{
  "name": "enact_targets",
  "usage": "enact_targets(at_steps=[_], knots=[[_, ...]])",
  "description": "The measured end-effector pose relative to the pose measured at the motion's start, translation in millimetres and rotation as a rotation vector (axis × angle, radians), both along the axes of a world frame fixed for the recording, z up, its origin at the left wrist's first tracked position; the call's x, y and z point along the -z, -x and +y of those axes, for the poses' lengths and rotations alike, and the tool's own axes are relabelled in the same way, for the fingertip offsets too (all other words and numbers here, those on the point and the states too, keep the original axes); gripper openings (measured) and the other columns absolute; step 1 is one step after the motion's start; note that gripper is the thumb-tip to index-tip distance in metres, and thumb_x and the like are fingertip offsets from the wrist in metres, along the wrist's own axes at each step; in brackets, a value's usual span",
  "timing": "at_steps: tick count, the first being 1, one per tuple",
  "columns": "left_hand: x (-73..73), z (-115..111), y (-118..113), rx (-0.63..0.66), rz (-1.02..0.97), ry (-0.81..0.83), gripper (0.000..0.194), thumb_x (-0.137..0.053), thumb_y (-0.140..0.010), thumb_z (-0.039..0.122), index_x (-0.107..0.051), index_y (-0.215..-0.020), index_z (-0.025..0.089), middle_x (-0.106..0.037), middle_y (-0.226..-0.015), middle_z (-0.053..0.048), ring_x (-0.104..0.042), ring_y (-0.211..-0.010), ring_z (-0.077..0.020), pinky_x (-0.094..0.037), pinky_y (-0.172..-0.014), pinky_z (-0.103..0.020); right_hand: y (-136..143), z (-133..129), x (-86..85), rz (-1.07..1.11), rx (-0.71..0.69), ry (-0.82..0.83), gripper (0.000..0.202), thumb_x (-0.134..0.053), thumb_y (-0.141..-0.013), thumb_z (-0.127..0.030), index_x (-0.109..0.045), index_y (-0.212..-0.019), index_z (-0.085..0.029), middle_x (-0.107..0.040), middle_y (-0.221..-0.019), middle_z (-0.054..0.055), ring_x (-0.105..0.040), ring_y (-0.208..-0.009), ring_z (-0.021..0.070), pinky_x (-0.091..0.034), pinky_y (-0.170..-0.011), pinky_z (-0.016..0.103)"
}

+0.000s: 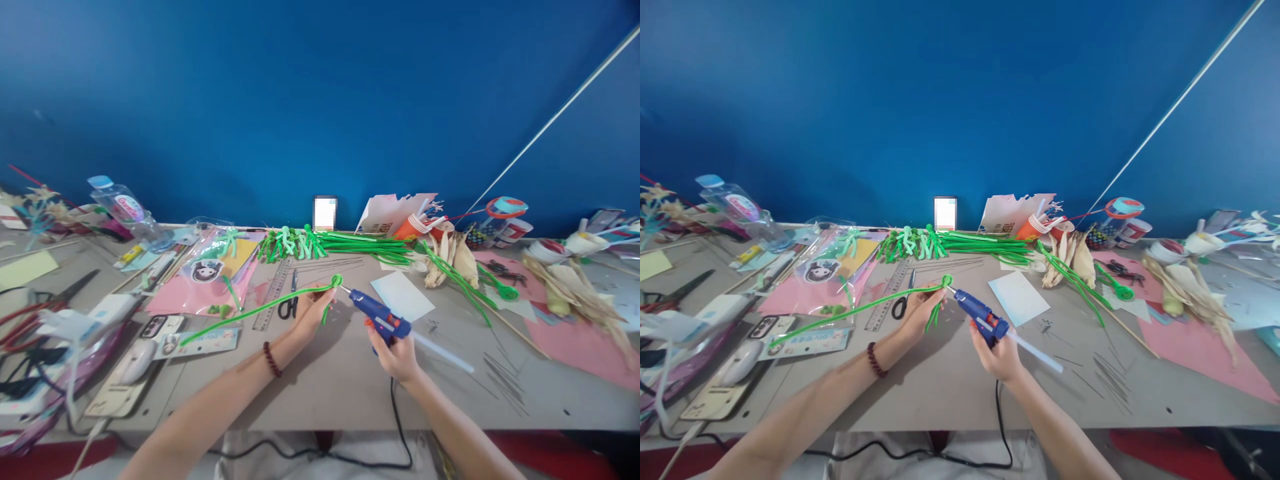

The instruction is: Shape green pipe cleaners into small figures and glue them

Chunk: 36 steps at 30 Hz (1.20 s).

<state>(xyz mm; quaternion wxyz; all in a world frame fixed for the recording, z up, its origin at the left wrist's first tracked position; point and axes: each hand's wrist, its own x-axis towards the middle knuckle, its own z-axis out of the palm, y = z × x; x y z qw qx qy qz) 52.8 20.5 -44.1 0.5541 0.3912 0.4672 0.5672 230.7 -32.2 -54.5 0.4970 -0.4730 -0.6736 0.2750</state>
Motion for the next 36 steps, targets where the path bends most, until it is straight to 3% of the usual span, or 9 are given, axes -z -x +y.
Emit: enact_targets(at_steps=[4, 7, 11, 14, 18, 22, 26, 36], knots=[[3.2, -1, 2, 0.038, 0.07, -0.051, 0.022, -0.067, -0.069, 0.037, -0.059, -0.063, 0.017, -0.057, -0.057, 0.001, -0.051, -0.055, -0.0117, -0.038, -0.053, -0.024, 0, -3, 4.9, -0.208, 0.012, -0.101, 0.016, -0.058, -0.079, -0.032, -0.066, -0.078, -0.018, -0.067, -0.067, 0.007, -0.064, -0.058, 0.0202, -0.052, -0.058, 0.029], [2.8, -2, 4, 0.041, 0.082, -0.057, 0.023, -0.067, -0.069, 0.038, -0.058, -0.064, 0.017, -0.056, -0.057, 0.001, -0.05, -0.054, -0.0115, -0.038, -0.054, -0.024, 1, -3, 1.5, -0.158, 0.035, -0.084, 0.02, -0.054, -0.081, -0.035, -0.065, -0.079, -0.017, -0.065, -0.062, 0.005, -0.061, -0.053, 0.018, -0.05, -0.054, 0.028], [1.5, 0, 2, 0.015, 0.047, -0.023, 0.022, -0.067, -0.068, 0.036, -0.058, -0.066, 0.016, -0.056, -0.057, 0.002, -0.051, -0.053, -0.011, -0.038, -0.052, -0.023, -12, 5, -8.5, 0.014, 0.118, 0.093, 0.038, -0.045, -0.086, -0.046, -0.061, -0.072, -0.015, -0.056, -0.052, 0.002, -0.052, -0.045, 0.0134, -0.043, -0.045, 0.024], [2.8, 2, 0, -0.019, -0.018, 0.021, 0.024, -0.071, -0.063, 0.035, -0.059, -0.07, 0.015, -0.056, -0.055, 0.002, -0.05, -0.05, -0.01, -0.039, -0.051, -0.023, -35, 19, -15.5, -0.003, 0.148, 0.304, 0.051, -0.037, -0.086, -0.056, -0.059, -0.064, -0.015, -0.057, -0.054, 0.004, -0.053, -0.049, 0.0143, -0.042, -0.047, 0.024], [4.7, 5, 0, -0.067, -0.054, 0.027, 0.025, -0.074, -0.058, 0.033, -0.06, -0.07, 0.015, -0.057, -0.055, 0.002, -0.051, -0.049, -0.0104, -0.04, -0.05, -0.024, -70, 32, -24.9, -0.341, 0.269, 0.476, 0.058, -0.032, -0.082, -0.063, -0.059, -0.06, -0.017, -0.057, -0.051, 0.004, -0.057, -0.055, 0.0193, -0.043, -0.052, 0.027], [2.0, 3, 3, -0.023, -0.003, -0.033, 0.019, -0.071, -0.065, 0.031, -0.059, -0.065, 0.016, -0.056, -0.054, 0.002, -0.051, -0.051, -0.0113, -0.04, -0.051, -0.025, -94, 35, -33.5, -0.699, 0.214, 0.623, 0.063, -0.018, -0.086, -0.058, -0.062, -0.062, -0.019, -0.065, -0.064, 0.008, -0.062, -0.068, 0.023, -0.045, -0.065, 0.031], [-0.8, 0, 5, 0.008, 0.021, -0.066, 0.019, -0.07, -0.067, 0.031, -0.059, -0.063, 0.016, -0.056, -0.056, 0.001, -0.051, -0.051, -0.0122, -0.039, -0.049, -0.025, -99, 35, -34.4, -0.994, 0.225, 0.759, 0.068, -0.014, -0.088, -0.056, -0.064, -0.063, -0.017, -0.068, -0.076, 0.015, -0.065, -0.079, 0.0297, -0.045, -0.071, 0.037], [3.7, 4, 1, -0.035, -0.007, -0.006, 0.025, -0.073, -0.059, 0.035, -0.064, -0.068, 0.014, -0.059, -0.059, 0.0, -0.053, -0.052, -0.0101, -0.042, -0.049, -0.022, -86, 38, -32.7, -1.209, 0.24, 0.751, 0.071, -0.012, -0.091, -0.052, -0.072, -0.083, -0.014, -0.069, -0.092, 0.019, -0.065, -0.09, 0.0339, -0.046, -0.074, 0.042]])
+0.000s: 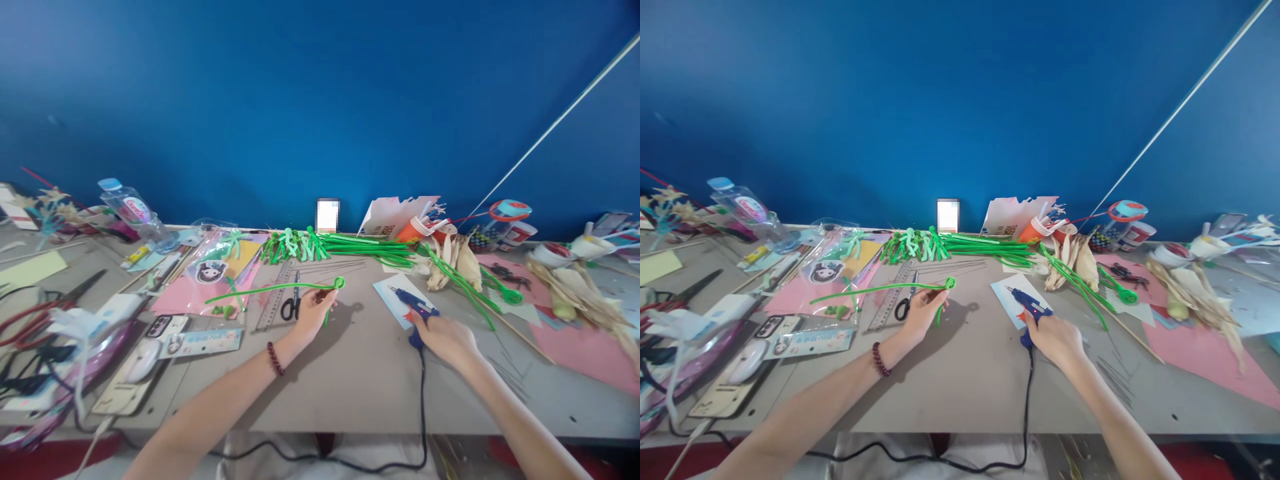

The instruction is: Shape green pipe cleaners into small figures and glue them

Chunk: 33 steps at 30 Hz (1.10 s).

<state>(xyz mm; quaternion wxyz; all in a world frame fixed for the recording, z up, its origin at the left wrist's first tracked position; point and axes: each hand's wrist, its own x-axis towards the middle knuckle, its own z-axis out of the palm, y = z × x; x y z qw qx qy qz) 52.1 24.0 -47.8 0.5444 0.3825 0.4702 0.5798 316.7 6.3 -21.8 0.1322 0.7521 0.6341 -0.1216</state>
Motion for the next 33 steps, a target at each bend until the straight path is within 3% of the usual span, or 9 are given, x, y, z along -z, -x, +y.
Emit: enact_targets(at_steps=[5, 10, 14, 17, 20, 23, 28, 33], knots=[[1.1, 2, 1, -0.009, 0.02, 0.005, 0.026, -0.074, -0.057, 0.035, -0.065, -0.07, 0.014, -0.061, -0.061, 0.0, -0.053, -0.052, -0.0106, -0.042, -0.048, -0.022, 2, 0, 1.8, -0.035, 0.0, -0.024, 0.069, -0.015, -0.091, -0.052, -0.072, -0.084, -0.012, -0.069, -0.092, 0.02, -0.065, -0.087, 0.0334, -0.046, -0.071, 0.041], [0.9, 1, 3, 0.048, 0.08, -0.034, 0.024, -0.072, -0.062, 0.034, -0.064, -0.073, 0.014, -0.059, -0.059, 0.0, -0.051, -0.051, -0.0111, -0.04, -0.048, -0.023, 17, -5, -20.6, -0.03, -0.052, -0.185, 0.058, -0.025, -0.09, -0.052, -0.069, -0.076, -0.016, -0.069, -0.079, 0.016, -0.066, -0.074, 0.0293, -0.044, -0.062, 0.036], [1.0, -2, 4, 0.052, 0.168, -0.095, 0.021, -0.07, -0.065, 0.034, -0.065, -0.073, 0.015, -0.059, -0.061, 0.0, -0.048, -0.052, -0.0109, -0.036, -0.048, -0.022, 50, -7, -42.5, 0.284, -0.31, -0.49, 0.028, -0.044, -0.086, -0.042, -0.063, -0.095, -0.024, -0.066, -0.072, 0.003, -0.062, -0.064, 0.019, -0.043, -0.058, 0.027], [3.1, -3, 4, 0.057, 0.29, -0.182, 0.018, -0.067, -0.069, 0.032, -0.067, -0.072, 0.015, -0.06, -0.063, -0.002, -0.049, -0.056, -0.0121, -0.036, -0.051, -0.023, 80, -3, -50.6, 0.505, -0.604, -0.627, 0.028, -0.049, -0.085, -0.03, -0.058, -0.111, -0.023, -0.065, -0.095, 0.006, -0.062, -0.084, 0.0189, -0.047, -0.069, 0.027], [4.2, -4, 5, 0.072, 0.446, -0.304, 0.013, -0.064, -0.072, 0.028, -0.068, -0.072, 0.016, -0.062, -0.067, -0.004, -0.051, -0.062, -0.0141, -0.038, -0.057, -0.025, 105, 6, -52.7, 0.59, -0.763, -0.637, 0.033, -0.05, -0.086, -0.025, -0.054, -0.119, -0.025, -0.061, -0.106, 0.007, -0.057, -0.099, 0.0204, -0.047, -0.075, 0.029], [2.7, -5, 6, 0.081, 0.521, -0.387, 0.008, -0.062, -0.072, 0.022, -0.068, -0.073, 0.017, -0.063, -0.07, -0.004, -0.052, -0.065, -0.0153, -0.038, -0.061, -0.026, 121, 17, -51.7, 0.602, -0.818, -0.592, 0.026, -0.052, -0.085, -0.022, -0.06, -0.11, -0.024, -0.06, -0.1, 0.007, -0.056, -0.098, 0.0203, -0.047, -0.076, 0.03], [-1.2, -6, 6, 0.073, 0.526, -0.423, 0.008, -0.061, -0.073, 0.019, -0.067, -0.067, 0.017, -0.061, -0.068, -0.003, -0.051, -0.064, -0.0159, -0.038, -0.064, -0.028, 124, 27, -47.6, 0.647, -0.829, -0.592, 0.014, -0.053, -0.083, -0.017, -0.065, -0.087, -0.022, -0.06, -0.09, 0.005, -0.056, -0.09, 0.0181, -0.044, -0.074, 0.028], [-2.9, -2, 10, 0.07, 0.458, -0.376, 0.009, -0.063, -0.071, 0.021, -0.068, -0.064, 0.017, -0.061, -0.063, -0.003, -0.051, -0.063, -0.0155, -0.036, -0.058, -0.026, 120, 25, -45.5, 0.702, -0.841, -0.537, 0.015, -0.052, -0.081, -0.014, -0.065, -0.084, -0.021, -0.06, -0.077, 0.002, -0.056, -0.078, 0.0157, -0.041, -0.068, 0.025]])
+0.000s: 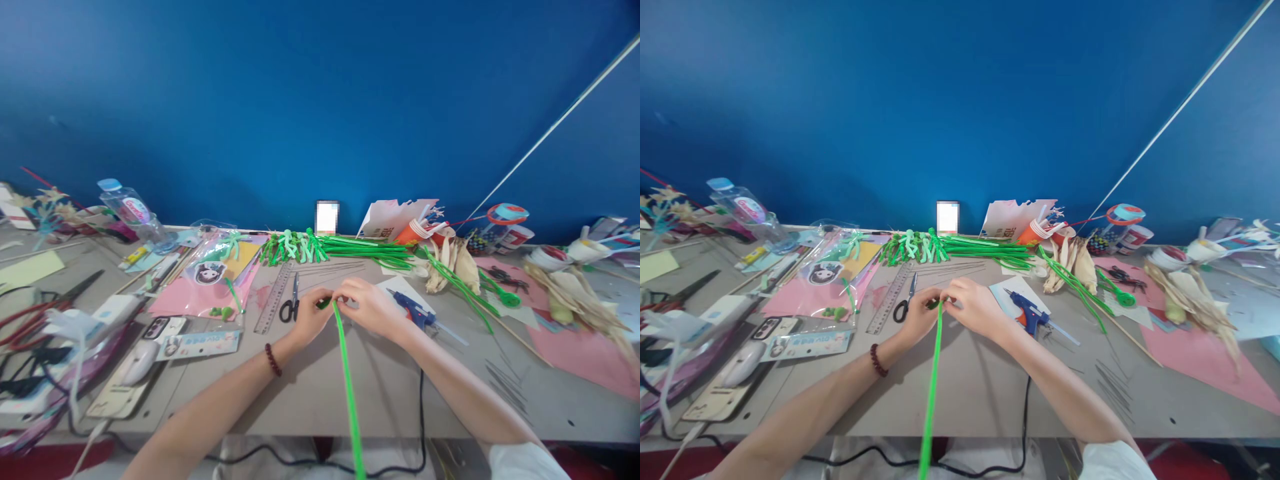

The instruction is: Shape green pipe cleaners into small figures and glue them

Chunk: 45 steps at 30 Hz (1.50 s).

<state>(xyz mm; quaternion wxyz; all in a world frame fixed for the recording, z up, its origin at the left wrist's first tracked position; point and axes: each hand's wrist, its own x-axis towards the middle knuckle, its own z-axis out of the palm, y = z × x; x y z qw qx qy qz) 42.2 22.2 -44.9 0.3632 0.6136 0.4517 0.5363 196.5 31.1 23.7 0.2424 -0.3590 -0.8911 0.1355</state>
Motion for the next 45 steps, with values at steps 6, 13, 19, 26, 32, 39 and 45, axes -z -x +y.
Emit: enact_targets(at_steps=[6, 13, 19, 26, 32, 39, 45], knots=[[1.5, 9, 2, -0.073, -0.285, 0.229, 0.013, -0.068, -0.065, 0.029, -0.069, -0.067, 0.016, -0.064, -0.067, -0.004, -0.051, -0.057, -0.013, -0.035, -0.048, -0.022, -1, 1, 4.4, 0.032, -0.004, 0.145, 0.02, -0.05, -0.08, -0.013, -0.066, -0.087, -0.022, -0.066, -0.078, 0.0, -0.057, -0.066, 0.0127, -0.039, -0.062, 0.022], [-0.9, 14, 2, -0.045, -0.535, 0.399, 0.016, -0.07, -0.058, 0.028, -0.064, -0.064, 0.014, -0.053, -0.049, 0.003, -0.04, -0.04, -0.0058, -0.028, -0.042, -0.02, -9, 13, 8.6, 0.072, 0.023, 0.198, 0.018, -0.051, -0.081, -0.019, -0.068, -0.086, -0.024, -0.07, -0.084, 0.0, -0.059, -0.068, 0.0131, -0.04, -0.062, 0.022], [-5.0, 13, 3, 0.02, -0.65, 0.477, 0.02, -0.072, -0.059, 0.03, -0.06, -0.059, 0.014, -0.053, -0.054, 0.003, -0.041, -0.043, -0.0047, -0.028, -0.043, -0.02, -15, 20, 4.9, 0.054, 0.043, 0.218, 0.019, -0.051, -0.08, -0.018, -0.069, -0.085, -0.024, -0.071, -0.086, -0.001, -0.061, -0.075, 0.0143, -0.04, -0.067, 0.022], [-8.5, 13, 4, 0.113, -0.664, 0.547, 0.024, -0.075, -0.057, 0.033, -0.062, -0.066, 0.014, -0.054, -0.056, 0.002, -0.046, -0.046, -0.0065, -0.034, -0.045, -0.02, -18, 29, 12.9, 0.125, 0.025, 0.309, 0.02, -0.051, -0.082, -0.029, -0.068, -0.086, -0.019, -0.068, -0.076, 0.001, -0.056, -0.062, 0.0121, -0.038, -0.055, 0.021], [-0.5, 17, 2, 0.032, -0.644, 0.446, 0.033, -0.078, -0.056, 0.037, -0.063, -0.076, 0.015, -0.057, -0.06, 0.002, -0.048, -0.049, -0.0068, -0.037, -0.047, -0.02, -16, 28, 10.4, 0.151, 0.011, 0.282, 0.019, -0.052, -0.083, -0.025, -0.07, -0.085, -0.021, -0.07, -0.083, 0.001, -0.059, -0.073, 0.0133, -0.041, -0.062, 0.022], [-2.3, 16, 4, 0.058, -0.58, 0.391, 0.031, -0.076, -0.06, 0.039, -0.062, -0.072, 0.014, -0.056, -0.057, 0.003, -0.047, -0.047, -0.0062, -0.036, -0.048, -0.021, -18, 28, 9.2, 0.139, -0.025, 0.286, 0.017, -0.054, -0.083, -0.024, -0.07, -0.085, -0.021, -0.07, -0.083, 0.001, -0.06, -0.073, 0.0136, -0.041, -0.061, 0.022], [-2.3, 17, 3, 0.083, -0.629, 0.388, 0.031, -0.078, -0.058, 0.035, -0.063, -0.075, 0.014, -0.057, -0.058, 0.003, -0.049, -0.048, -0.0063, -0.038, -0.051, -0.021, -18, 27, 7.0, 0.152, -0.022, 0.306, 0.017, -0.054, -0.083, -0.023, -0.07, -0.085, -0.021, -0.07, -0.084, 0.001, -0.061, -0.075, 0.0136, -0.042, -0.062, 0.022]])
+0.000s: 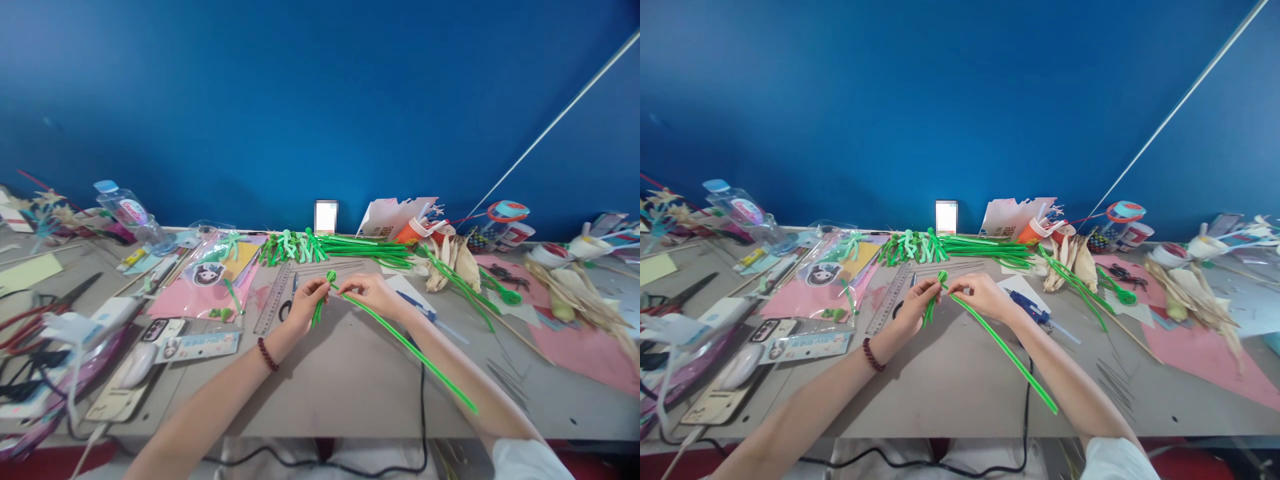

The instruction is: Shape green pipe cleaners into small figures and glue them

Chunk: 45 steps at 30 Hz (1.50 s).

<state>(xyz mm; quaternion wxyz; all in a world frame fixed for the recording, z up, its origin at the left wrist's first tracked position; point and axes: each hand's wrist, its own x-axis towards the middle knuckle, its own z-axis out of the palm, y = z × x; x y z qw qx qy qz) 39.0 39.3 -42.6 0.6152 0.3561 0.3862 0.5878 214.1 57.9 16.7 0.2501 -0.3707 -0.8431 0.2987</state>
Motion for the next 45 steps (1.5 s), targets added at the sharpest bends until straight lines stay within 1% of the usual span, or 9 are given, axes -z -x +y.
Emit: enact_targets(at_steps=[8, 16, 19, 23, 28, 31, 35, 37, 45], knots=[[4.9, 1, 0, -0.053, -0.004, -0.005, 0.033, -0.081, -0.054, 0.031, -0.064, -0.076, 0.015, -0.061, -0.069, 0.001, -0.051, -0.051, -0.0064, -0.039, -0.046, -0.02, 0, 1, 1.9, -0.01, 0.005, -0.028, 0.016, -0.055, -0.081, -0.022, -0.071, -0.084, -0.022, -0.07, -0.081, 0.002, -0.061, -0.072, 0.0136, -0.042, -0.06, 0.022], [0.3, -1, 0, -0.045, 0.094, -0.036, 0.032, -0.078, -0.058, 0.036, -0.061, -0.075, 0.014, -0.053, -0.057, 0.005, -0.041, -0.043, -0.0043, -0.031, -0.041, -0.019, 0, -1, -0.8, -0.006, -0.011, 0.015, 0.019, -0.053, -0.078, -0.018, -0.071, -0.083, -0.021, -0.071, -0.081, 0.002, -0.061, -0.071, 0.0137, -0.041, -0.06, 0.022], [-1.5, -2, 1, -0.015, 0.148, -0.07, 0.03, -0.075, -0.063, 0.038, -0.06, -0.075, 0.014, -0.051, -0.057, 0.005, -0.043, -0.045, -0.0052, -0.034, -0.043, -0.019, -1, 1, -0.3, 0.037, -0.006, 0.138, 0.019, -0.053, -0.076, -0.019, -0.07, -0.084, -0.019, -0.07, -0.079, 0.003, -0.061, -0.068, 0.0135, -0.042, -0.059, 0.022], [-0.4, -3, 0, 0.02, 0.167, -0.115, 0.031, -0.072, -0.066, 0.041, -0.059, -0.075, 0.015, -0.053, -0.06, 0.003, -0.046, -0.049, -0.0069, -0.037, -0.046, -0.02, -2, 3, 5.0, 0.135, -0.032, 0.44, 0.019, -0.059, -0.076, -0.03, -0.067, -0.085, -0.016, -0.068, -0.071, 0.003, -0.059, -0.06, 0.0123, -0.045, -0.056, 0.023], [2.4, -4, -1, 0.039, 0.118, -0.059, 0.032, -0.072, -0.065, 0.042, -0.057, -0.072, 0.015, -0.05, -0.057, 0.004, -0.044, -0.046, -0.0064, -0.035, -0.043, -0.019, 7, 2, 18.2, 0.293, 0.087, 0.625, 0.023, -0.067, -0.07, -0.036, -0.059, -0.082, -0.017, -0.066, -0.067, 0.002, -0.059, -0.055, 0.0128, -0.046, -0.049, 0.023], [1.2, -5, -2, 0.041, 0.059, 0.02, 0.034, -0.075, -0.061, 0.042, -0.055, -0.067, 0.015, -0.049, -0.054, 0.004, -0.042, -0.045, -0.0057, -0.033, -0.041, -0.018, 10, 0, 21.2, 0.259, 0.16, 0.484, 0.018, -0.06, -0.073, -0.028, -0.058, -0.088, -0.019, -0.067, -0.074, 0.002, -0.056, -0.051, 0.011, -0.042, -0.045, 0.022], [-1.4, -6, -2, 0.042, 0.004, 0.077, 0.033, -0.078, -0.057, 0.039, -0.056, -0.064, 0.014, -0.048, -0.054, 0.004, -0.041, -0.046, -0.0053, -0.034, -0.041, -0.017, 13, -6, 18.4, 0.157, 0.195, 0.136, 0.015, -0.052, -0.076, -0.02, -0.062, -0.087, -0.02, -0.067, -0.077, 0.001, -0.061, -0.069, 0.0141, -0.046, -0.063, 0.024], [-2.4, -6, -1, 0.055, -0.028, 0.109, 0.032, -0.078, -0.057, 0.037, -0.056, -0.063, 0.015, -0.048, -0.054, 0.004, -0.041, -0.046, -0.005, -0.034, -0.041, -0.017, 14, -10, 16.9, 0.112, 0.233, 0.024, 0.017, -0.051, -0.077, -0.02, -0.064, -0.088, -0.02, -0.065, -0.073, 0.0, -0.059, -0.066, 0.0135, -0.044, -0.064, 0.024], [-4.0, -4, 4, 0.193, -0.114, 0.21, 0.03, -0.079, -0.057, 0.035, -0.062, -0.067, 0.013, -0.052, -0.058, 0.002, -0.045, -0.049, -0.005, -0.036, -0.044, -0.016, 15, -9, 9.1, 0.139, 0.295, -0.033, 0.015, -0.061, -0.077, -0.031, -0.068, -0.08, -0.018, -0.06, -0.06, 0.0, -0.052, -0.055, 0.0128, -0.04, -0.056, 0.024]])
